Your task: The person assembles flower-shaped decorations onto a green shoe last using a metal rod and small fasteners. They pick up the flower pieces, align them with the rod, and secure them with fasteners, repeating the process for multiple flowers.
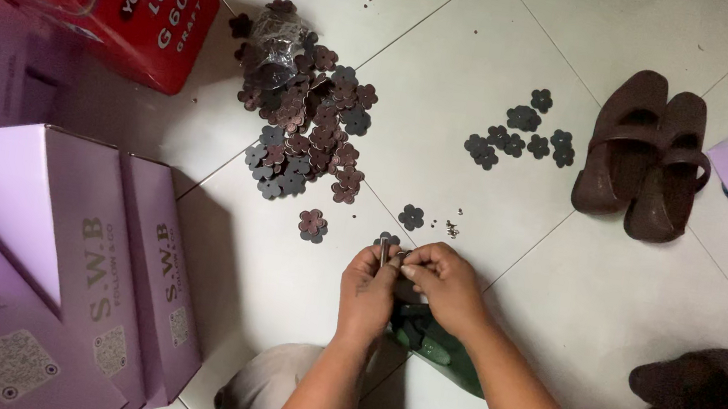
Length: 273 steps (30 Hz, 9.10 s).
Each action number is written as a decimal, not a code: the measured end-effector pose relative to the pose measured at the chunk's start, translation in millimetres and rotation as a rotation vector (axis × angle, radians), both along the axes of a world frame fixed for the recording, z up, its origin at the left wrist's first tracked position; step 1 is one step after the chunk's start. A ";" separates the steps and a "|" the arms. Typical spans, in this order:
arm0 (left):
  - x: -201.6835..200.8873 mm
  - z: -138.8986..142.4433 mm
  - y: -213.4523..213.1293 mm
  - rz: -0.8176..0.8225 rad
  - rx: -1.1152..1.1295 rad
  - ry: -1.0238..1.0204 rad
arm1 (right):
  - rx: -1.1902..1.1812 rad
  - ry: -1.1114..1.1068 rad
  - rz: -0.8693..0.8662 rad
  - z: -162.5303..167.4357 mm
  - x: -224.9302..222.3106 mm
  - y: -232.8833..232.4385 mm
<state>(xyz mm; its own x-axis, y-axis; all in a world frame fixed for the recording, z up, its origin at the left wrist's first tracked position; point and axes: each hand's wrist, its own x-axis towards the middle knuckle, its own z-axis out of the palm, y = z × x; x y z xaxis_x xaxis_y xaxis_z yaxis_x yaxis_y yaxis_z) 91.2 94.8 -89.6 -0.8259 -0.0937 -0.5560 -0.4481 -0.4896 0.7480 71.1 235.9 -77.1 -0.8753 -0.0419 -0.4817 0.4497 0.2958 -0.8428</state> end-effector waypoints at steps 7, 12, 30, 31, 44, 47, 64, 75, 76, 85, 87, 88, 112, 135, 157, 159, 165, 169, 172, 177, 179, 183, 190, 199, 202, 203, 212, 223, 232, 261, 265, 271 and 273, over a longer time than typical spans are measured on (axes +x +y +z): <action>-0.7 10.7 1.4 -0.040 0.006 0.056 | -0.136 0.091 -0.120 -6.9 -0.3 3.8; -3.6 21.6 -3.7 -0.002 0.058 -0.074 | -0.212 0.094 -0.087 -2.5 1.8 3.7; -2.0 20.4 -3.3 0.009 0.005 -0.053 | 0.118 0.179 -0.010 12.9 9.7 -1.7; -1.9 20.1 -3.1 0.024 0.008 -0.035 | 0.111 0.163 -0.024 9.8 10.5 -1.8; -1.3 17.8 -2.9 -0.050 -0.022 -0.065 | 0.039 0.054 -0.001 -3.6 7.9 4.9; 0.3 16.1 0.2 -0.098 -0.071 0.037 | -0.177 0.160 -0.102 -5.3 5.0 9.4; 1.2 7.2 -2.4 0.220 -0.152 0.077 | 0.310 0.186 0.052 23.9 -20.1 -35.7; -1.4 1.0 -8.8 0.393 -0.243 -0.033 | 0.687 0.852 0.362 19.1 -49.8 -58.5; -1.6 3.4 -9.8 0.374 -0.231 -0.054 | 0.643 0.855 0.334 18.7 -45.8 -54.4; -2.2 29.1 -5.9 0.243 -0.042 -0.063 | 0.189 -0.037 0.044 35.9 33.5 15.4; -0.3 29.5 -4.1 0.134 -0.276 0.150 | 0.310 0.012 0.333 44.4 56.6 27.2; 1.8 28.7 -3.2 0.113 -0.331 0.158 | 0.371 0.032 0.478 47.8 68.7 31.4; 7.6 22.3 0.5 -0.018 -0.451 0.223 | 0.564 0.281 0.442 34.4 22.6 16.2; -0.1 56.9 0.1 -0.516 -0.948 0.270 | 0.586 0.153 0.663 58.6 68.0 43.8; 3.2 28.8 -3.4 -0.592 -1.092 0.350 | 0.341 0.468 0.097 88.4 50.1 20.0; 2.0 25.1 -4.1 -0.477 -0.908 0.254 | 0.392 0.335 -0.017 80.4 55.2 21.9; -2.3 21.7 -17.0 -0.094 -0.524 0.286 | 0.439 0.066 -0.131 46.2 73.2 45.3; -2.1 19.6 -24.9 0.028 -0.494 0.283 | 0.757 0.202 -0.056 26.9 69.2 53.7; 2.1 18.1 -25.3 0.012 -0.371 0.203 | 0.809 0.150 -0.080 24.0 65.0 52.2; 3.9 15.2 -18.9 -0.041 -0.376 0.179 | 0.807 -0.093 -0.043 40.2 63.8 56.3; 1.6 14.2 -17.7 0.003 -0.399 0.255 | 0.818 -0.208 0.000 47.5 63.0 58.9; -4.6 12.2 -17.3 0.075 -0.561 0.320 | 0.841 -0.303 0.074 56.4 61.3 60.1; -10.5 11.4 -10.4 0.014 -0.645 0.299 | 0.828 -0.358 0.086 59.1 58.8 58.9; -13.2 12.6 -12.0 -0.048 -0.781 0.279 | 0.852 -0.328 0.093 52.4 60.3 61.5; -13.8 13.2 -11.8 -0.042 -0.769 0.285 | 0.854 -0.325 0.095 49.1 61.3 63.1; -14.3 13.8 -11.5 -0.057 -0.760 0.262 | 0.847 -0.337 0.098 47.9 61.8 63.6; -9.2 24.3 -5.3 -0.180 -0.953 0.363 | 0.777 -0.139 0.006 48.7 63.0 64.2; -7.9 16.7 -7.7 -0.288 -1.146 0.393 | 0.324 0.215 0.137 87.5 39.9 -1.2; -23.4 14.5 -28.8 0.151 -0.510 0.252 | 0.356 -0.011 -0.288 50.2 66.1 31.3; -60.8 12.8 -51.8 -0.192 -0.954 0.343 | 0.624 -0.112 -0.228 28.7 47.7 45.4; -59.2 18.9 -50.9 -0.250 -0.984 0.327 | 0.618 -0.096 -0.215 28.0 47.5 45.4; -56.4 26.0 -47.9 -0.343 -1.123 0.400 | 0.672 -0.024 -0.223 48.6 42.4 33.7; -59.6 23.7 -45.8 -0.348 -1.216 0.492 | 0.575 0.250 -0.183 58.7 40.0 22.7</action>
<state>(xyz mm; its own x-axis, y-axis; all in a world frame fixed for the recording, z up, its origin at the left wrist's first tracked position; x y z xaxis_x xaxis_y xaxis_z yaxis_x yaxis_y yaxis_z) 31.5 49.1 -65.9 -0.9948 -0.0572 0.0847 0.0243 0.6726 0.7396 111.1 258.6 -18.4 -0.9323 0.3222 -0.1644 0.3469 0.6675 -0.6589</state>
